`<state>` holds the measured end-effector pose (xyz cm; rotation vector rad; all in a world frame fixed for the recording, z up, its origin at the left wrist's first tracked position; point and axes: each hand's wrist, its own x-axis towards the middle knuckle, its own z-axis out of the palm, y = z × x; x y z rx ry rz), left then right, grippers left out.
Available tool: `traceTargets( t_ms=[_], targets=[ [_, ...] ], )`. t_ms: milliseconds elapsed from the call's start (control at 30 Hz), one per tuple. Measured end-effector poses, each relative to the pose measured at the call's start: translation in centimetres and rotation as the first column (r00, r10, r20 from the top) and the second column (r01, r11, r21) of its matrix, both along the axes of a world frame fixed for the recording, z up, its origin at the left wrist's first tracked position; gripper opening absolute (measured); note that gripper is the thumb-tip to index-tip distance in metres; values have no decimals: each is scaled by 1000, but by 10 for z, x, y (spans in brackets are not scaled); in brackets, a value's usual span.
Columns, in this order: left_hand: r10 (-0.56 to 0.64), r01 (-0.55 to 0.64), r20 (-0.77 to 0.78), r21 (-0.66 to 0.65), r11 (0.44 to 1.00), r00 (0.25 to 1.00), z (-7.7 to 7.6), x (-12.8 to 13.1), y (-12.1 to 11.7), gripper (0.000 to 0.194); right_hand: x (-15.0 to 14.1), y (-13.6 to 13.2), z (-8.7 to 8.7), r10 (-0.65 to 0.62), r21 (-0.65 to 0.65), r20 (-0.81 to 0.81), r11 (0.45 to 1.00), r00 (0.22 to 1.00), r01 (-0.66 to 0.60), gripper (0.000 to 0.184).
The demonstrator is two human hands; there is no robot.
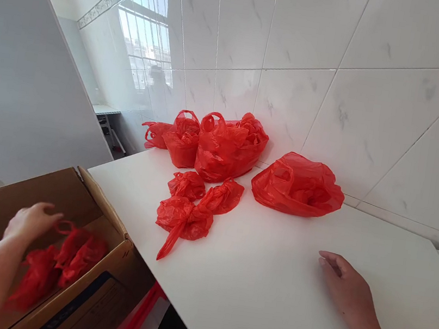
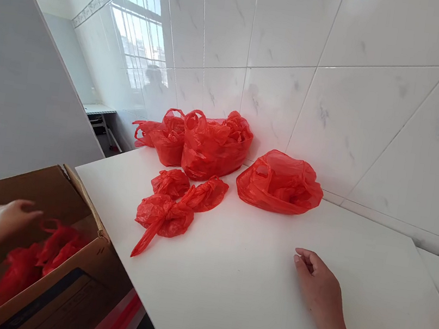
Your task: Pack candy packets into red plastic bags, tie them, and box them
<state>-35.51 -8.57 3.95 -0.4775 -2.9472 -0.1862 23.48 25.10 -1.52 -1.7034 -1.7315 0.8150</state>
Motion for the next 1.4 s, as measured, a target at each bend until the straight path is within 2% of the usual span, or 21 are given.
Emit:
traceTargets(
  t_ms=[67,100,167,233,300,367,433,533,667,767,867,967,1033,1100,1167,1233,1267,1300,1400],
  targets=[
    [-48,53,-169,22,998,984,22,-3,25,43,1,1,-1,3,3,4,1000,1000,-3,39],
    [-111,126,-244,44,991,963,33,1,40,44,1,1,-2,4,0,7,1000,1000,-4,38],
    [-292,338,-327,91,937,899,51,20,72,43,1,1,-3,6,-9,7,1000,1000,-6,38],
    [-506,538,-226,108,836,832,64,49,105,39,1,1,-3,7,-11,-1,1000,1000,-7,38],
    [-684,684,-17,53,728,729,70,82,136,37,1,0,-3,7,-6,-9,1000,1000,-7,38],
    [-759,759,68,29,651,648,67,114,162,34,1,0,-3,8,2,-15,1000,1000,-8,38],
    [-816,831,181,-15,556,549,59,143,181,39,1,0,-3,14,6,-19,1000,1000,-14,38],
    [-831,867,252,-105,486,496,44,179,199,54,2,-1,-2,26,1,-28,1000,999,-26,39],
    [-844,892,289,-161,423,452,32,213,205,22,2,-1,-2,33,1,-47,999,998,-33,39],
    [-865,915,299,-164,369,402,40,233,203,14,1,-1,-1,30,-1,-59,1000,998,-30,38],
    [-905,957,312,-105,271,290,55,251,204,12,0,0,-2,26,-4,-55,1000,998,-26,38],
    [-956,980,217,-7,200,197,65,263,217,11,0,0,-3,27,-4,-54,1000,998,-27,36],
    [-974,980,116,25,198,194,65,265,232,13,0,0,-3,30,-5,-56,1000,998,-31,35],
    [-973,972,33,42,231,229,59,263,251,16,1,0,-3,34,-14,-56,999,998,-35,35],
    [-944,940,-13,96,327,329,49,257,270,21,1,1,-4,36,-18,-53,999,998,-37,35],
    [-898,883,6,178,434,440,37,250,286,28,1,2,-4,37,-11,-45,999,998,-37,35],
    [-885,862,34,208,462,465,31,247,292,28,1,2,-5,36,-7,-41,999,999,-36,35],
    [-881,853,67,228,470,468,25,245,296,27,1,3,-5,33,-4,-38,999,999,-34,36],
    [-896,858,123,259,444,426,12,245,299,15,0,3,-4,35,3,-39,999,999,-35,37]
  ],
)
